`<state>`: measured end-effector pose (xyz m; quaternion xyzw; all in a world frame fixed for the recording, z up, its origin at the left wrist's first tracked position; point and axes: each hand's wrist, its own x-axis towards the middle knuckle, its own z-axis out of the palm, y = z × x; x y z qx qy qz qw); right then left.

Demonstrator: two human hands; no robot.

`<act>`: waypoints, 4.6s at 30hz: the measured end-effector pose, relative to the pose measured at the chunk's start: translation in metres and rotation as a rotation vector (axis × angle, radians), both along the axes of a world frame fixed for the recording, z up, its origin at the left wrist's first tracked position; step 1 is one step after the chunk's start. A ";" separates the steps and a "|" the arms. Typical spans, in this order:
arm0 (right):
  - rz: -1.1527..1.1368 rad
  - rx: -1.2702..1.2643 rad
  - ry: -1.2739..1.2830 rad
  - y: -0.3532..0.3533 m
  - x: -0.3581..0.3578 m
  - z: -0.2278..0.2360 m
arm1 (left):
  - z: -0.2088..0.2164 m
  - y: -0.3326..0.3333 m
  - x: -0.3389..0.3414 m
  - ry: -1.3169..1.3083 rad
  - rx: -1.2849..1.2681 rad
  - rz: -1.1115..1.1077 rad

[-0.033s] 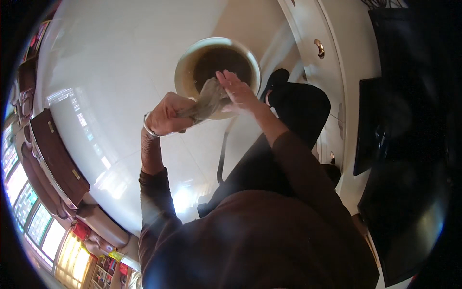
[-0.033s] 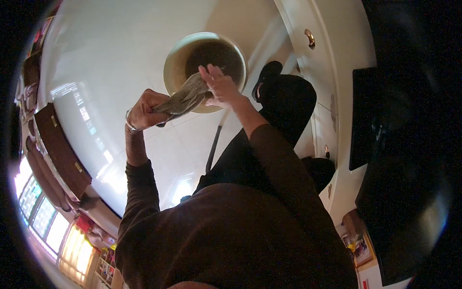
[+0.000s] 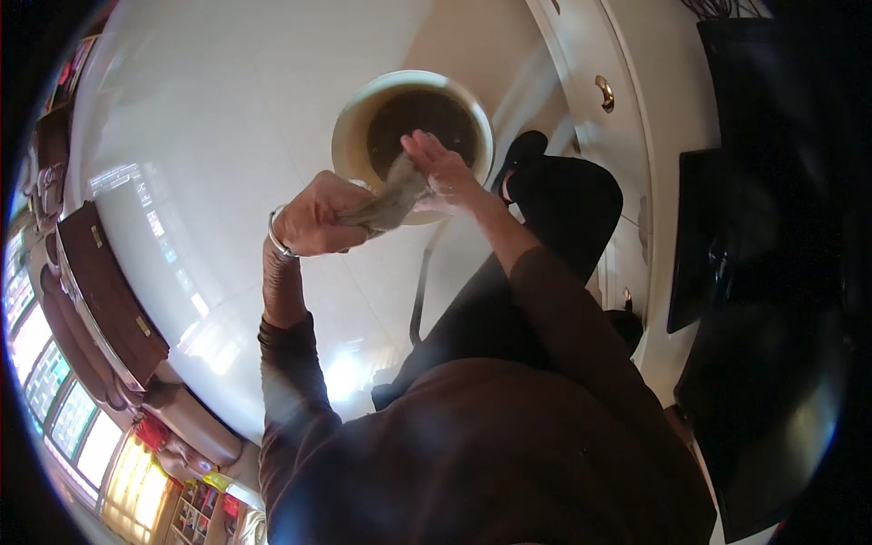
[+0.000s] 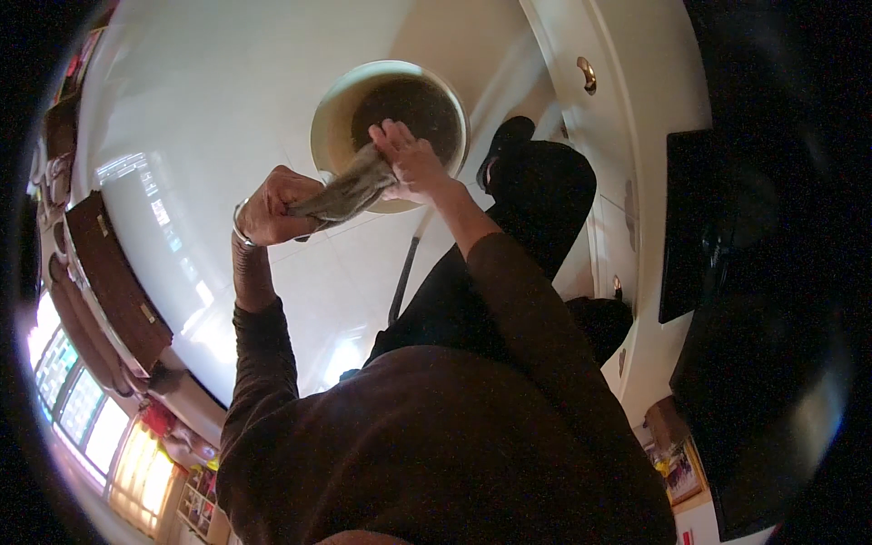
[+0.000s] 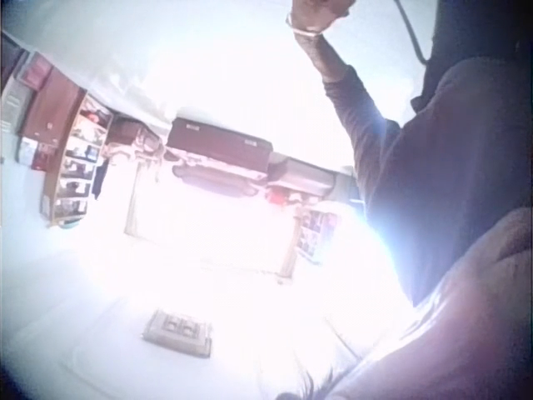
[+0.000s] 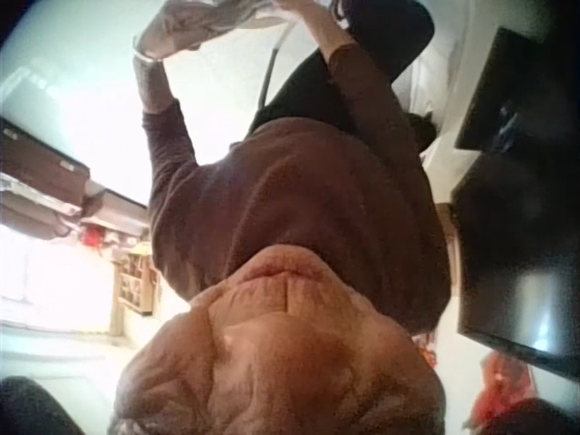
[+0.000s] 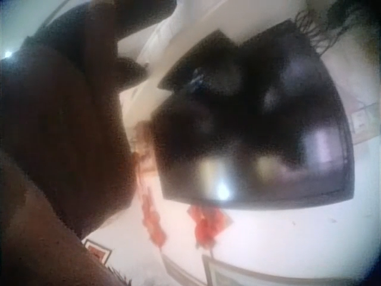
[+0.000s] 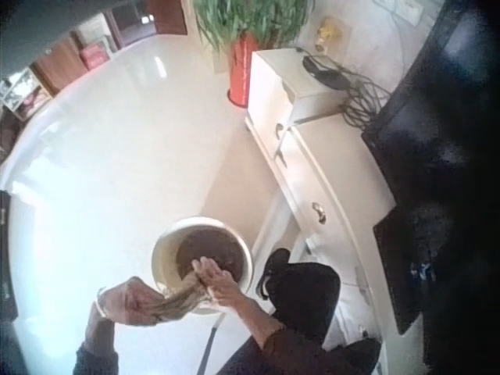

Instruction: The person wipes a white cabinet surface using a cloth, moving a potted plant and a stone ornament to reach the surface. They rinse the cloth in a bucket of water before wiping the television screen and then cleaning around other small objects on the cabinet top.

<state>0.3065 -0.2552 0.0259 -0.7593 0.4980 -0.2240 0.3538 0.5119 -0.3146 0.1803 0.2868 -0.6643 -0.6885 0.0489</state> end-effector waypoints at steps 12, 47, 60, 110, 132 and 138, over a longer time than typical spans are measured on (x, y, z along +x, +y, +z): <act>-0.405 0.562 0.084 -0.014 -0.022 -0.024 | -0.159 0.049 -0.042 -0.025 0.326 1.126; -0.561 0.421 0.153 -0.034 -0.030 -0.057 | -0.195 0.060 -0.071 0.265 0.839 1.527; -0.159 0.542 0.336 0.002 -0.005 -0.019 | -0.301 0.097 -0.127 0.508 1.427 1.215; -0.760 1.212 -0.901 -0.003 -0.024 0.059 | -0.067 0.040 -0.053 0.333 -0.047 1.051; -0.780 0.295 -0.694 -0.007 0.020 0.013 | -0.182 0.046 -0.068 0.600 1.021 1.519; -0.342 -0.208 -0.346 -0.016 0.019 0.051 | -0.211 0.032 -0.044 0.546 0.984 1.224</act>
